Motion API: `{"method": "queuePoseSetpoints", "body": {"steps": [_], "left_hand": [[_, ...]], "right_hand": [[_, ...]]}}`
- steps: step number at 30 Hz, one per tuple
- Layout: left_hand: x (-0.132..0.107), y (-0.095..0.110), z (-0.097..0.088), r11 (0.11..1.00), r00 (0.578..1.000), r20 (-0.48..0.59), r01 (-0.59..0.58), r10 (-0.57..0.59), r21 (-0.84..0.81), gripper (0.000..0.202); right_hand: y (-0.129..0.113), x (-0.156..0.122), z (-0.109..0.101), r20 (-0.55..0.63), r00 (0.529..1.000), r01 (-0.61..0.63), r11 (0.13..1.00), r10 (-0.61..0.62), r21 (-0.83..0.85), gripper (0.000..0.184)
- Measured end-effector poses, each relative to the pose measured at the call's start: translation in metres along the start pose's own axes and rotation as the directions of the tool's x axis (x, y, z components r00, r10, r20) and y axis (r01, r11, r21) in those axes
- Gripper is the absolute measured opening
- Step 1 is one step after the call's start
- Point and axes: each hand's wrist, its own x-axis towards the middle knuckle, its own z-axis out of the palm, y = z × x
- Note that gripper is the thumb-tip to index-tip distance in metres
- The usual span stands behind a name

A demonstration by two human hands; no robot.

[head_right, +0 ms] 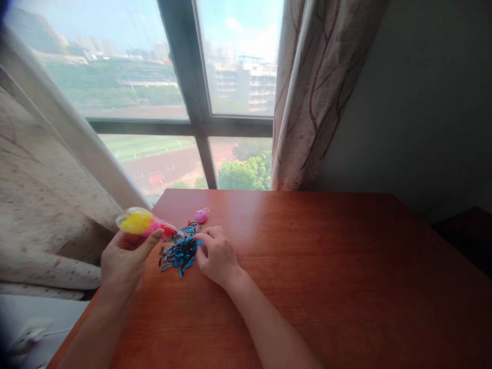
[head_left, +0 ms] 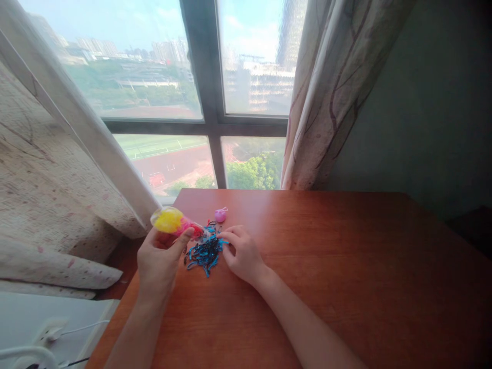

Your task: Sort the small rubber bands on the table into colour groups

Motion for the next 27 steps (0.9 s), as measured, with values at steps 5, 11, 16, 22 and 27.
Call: {"method": "queuePoseSetpoints", "body": {"steps": [5, 11, 16, 22, 27], "left_hand": [[-0.002, 0.006, 0.006, 0.964, 0.987, -0.018, 0.152, -0.160, -0.220, 0.038], [-0.003, 0.012, 0.008, 0.903, 0.960, 0.058, 0.278, -0.274, -0.328, 0.043], [-0.004, 0.014, 0.008, 0.945, 0.974, 0.049, 0.225, -0.220, -0.237, 0.045], [-0.001, 0.014, 0.007, 0.961, 0.982, 0.001, 0.184, -0.188, -0.207, 0.045], [-0.002, 0.015, 0.006, 0.947, 0.976, -0.030, 0.203, -0.217, -0.250, 0.042]], "right_hand": [[-0.012, -0.005, 0.002, 0.079, 0.996, 0.024, 0.987, -0.036, 0.157, 0.037], [-0.018, -0.014, 0.018, 0.258, 0.966, -0.133, 0.894, 0.020, 0.427, 0.078], [-0.024, -0.010, 0.021, 0.410, 0.897, -0.407, 0.673, 0.166, 0.617, 0.060], [-0.026, -0.002, 0.016, 0.437, 0.853, -0.521, 0.440, 0.284, 0.731, 0.040], [-0.022, 0.001, 0.020, 0.156, 0.878, -0.431, 0.607, 0.452, 0.668, 0.021]]}}
